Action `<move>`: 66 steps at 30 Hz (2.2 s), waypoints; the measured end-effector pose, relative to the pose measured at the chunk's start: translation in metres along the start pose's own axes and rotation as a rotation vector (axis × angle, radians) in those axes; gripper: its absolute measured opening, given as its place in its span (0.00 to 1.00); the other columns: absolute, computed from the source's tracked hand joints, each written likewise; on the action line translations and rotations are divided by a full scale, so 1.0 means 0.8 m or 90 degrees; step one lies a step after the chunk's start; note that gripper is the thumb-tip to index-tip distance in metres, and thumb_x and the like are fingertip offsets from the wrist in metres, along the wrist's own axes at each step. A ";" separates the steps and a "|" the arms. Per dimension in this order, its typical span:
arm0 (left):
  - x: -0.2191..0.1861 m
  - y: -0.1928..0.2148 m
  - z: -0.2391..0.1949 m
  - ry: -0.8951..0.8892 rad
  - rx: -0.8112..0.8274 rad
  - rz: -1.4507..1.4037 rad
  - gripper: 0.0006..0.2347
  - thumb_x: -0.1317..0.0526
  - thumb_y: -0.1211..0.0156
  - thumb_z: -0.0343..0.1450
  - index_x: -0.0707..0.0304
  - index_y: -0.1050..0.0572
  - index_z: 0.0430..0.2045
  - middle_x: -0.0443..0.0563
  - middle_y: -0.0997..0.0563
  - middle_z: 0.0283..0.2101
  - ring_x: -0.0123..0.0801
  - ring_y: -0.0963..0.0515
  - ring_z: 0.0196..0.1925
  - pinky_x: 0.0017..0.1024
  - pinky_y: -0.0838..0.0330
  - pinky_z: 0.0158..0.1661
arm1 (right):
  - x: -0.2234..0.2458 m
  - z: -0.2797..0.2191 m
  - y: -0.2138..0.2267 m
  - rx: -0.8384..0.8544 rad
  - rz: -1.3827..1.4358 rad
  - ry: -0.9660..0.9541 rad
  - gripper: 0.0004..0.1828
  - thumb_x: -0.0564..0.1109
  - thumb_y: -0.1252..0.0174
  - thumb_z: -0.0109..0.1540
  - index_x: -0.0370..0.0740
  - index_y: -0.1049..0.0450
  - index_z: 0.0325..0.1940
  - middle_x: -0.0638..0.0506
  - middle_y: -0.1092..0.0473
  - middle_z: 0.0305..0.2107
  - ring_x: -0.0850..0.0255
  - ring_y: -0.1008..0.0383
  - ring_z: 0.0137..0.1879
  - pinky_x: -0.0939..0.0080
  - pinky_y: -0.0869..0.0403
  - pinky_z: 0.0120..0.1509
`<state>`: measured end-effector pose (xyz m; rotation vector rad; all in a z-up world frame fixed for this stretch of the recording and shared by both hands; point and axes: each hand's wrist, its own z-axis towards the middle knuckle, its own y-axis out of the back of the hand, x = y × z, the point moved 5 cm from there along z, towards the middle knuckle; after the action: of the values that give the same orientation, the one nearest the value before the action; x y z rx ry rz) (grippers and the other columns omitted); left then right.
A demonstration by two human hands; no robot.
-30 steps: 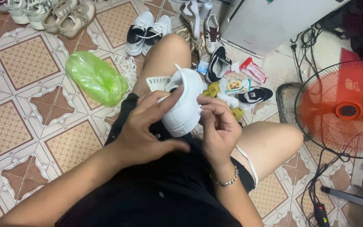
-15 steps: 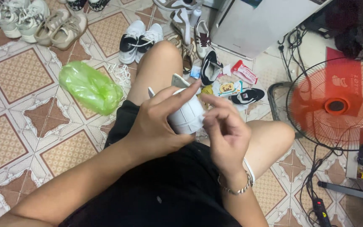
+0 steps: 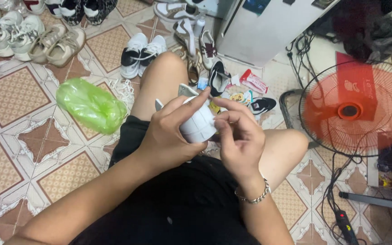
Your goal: The person sits on the floor and cleans a white sneaker using a white cloth. They wipe the upper, toe, and sides of the shoe, then thread and tie the laces.
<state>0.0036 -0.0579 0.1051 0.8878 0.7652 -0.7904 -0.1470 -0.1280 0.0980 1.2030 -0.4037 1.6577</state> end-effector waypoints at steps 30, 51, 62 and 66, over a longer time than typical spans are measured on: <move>0.159 -0.112 0.015 -0.125 0.278 0.257 0.26 0.50 0.28 0.61 0.62 0.24 0.52 0.59 0.18 0.51 0.49 0.29 0.66 0.61 0.56 0.66 | -0.208 -0.102 0.139 -0.349 0.153 -0.298 0.09 0.43 0.44 0.71 0.33 0.28 0.43 0.39 0.29 0.64 0.62 0.24 0.53 0.70 0.22 0.45; 0.092 -0.152 0.019 0.247 0.168 -0.203 0.19 0.61 0.21 0.59 0.63 0.18 0.43 0.50 0.15 0.44 0.31 0.15 0.45 0.28 0.22 0.48 | -0.137 -0.096 0.104 -0.268 -0.290 -0.091 0.02 0.32 0.37 0.65 0.32 0.25 0.39 0.41 0.29 0.58 0.39 0.41 0.77 0.46 0.40 0.80; 0.094 -0.163 0.005 0.254 0.178 -0.221 0.21 0.63 0.23 0.62 0.67 0.20 0.50 0.49 0.13 0.46 0.22 0.16 0.45 0.25 0.21 0.48 | -0.150 -0.101 0.114 -0.288 -0.290 -0.107 0.03 0.35 0.38 0.66 0.35 0.26 0.39 0.43 0.32 0.58 0.46 0.37 0.73 0.49 0.37 0.80; 0.090 -0.163 0.006 0.286 0.187 -0.225 0.21 0.63 0.24 0.63 0.66 0.20 0.50 0.49 0.12 0.45 0.20 0.16 0.44 0.24 0.20 0.46 | -0.155 -0.107 0.122 -0.337 -0.281 -0.180 0.04 0.37 0.37 0.67 0.36 0.26 0.39 0.45 0.32 0.55 0.49 0.30 0.68 0.51 0.32 0.76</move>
<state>-0.0690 -0.1338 -0.0004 1.2360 1.2454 -1.0470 -0.2753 -0.1730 -0.0197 1.0258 -0.6526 0.9250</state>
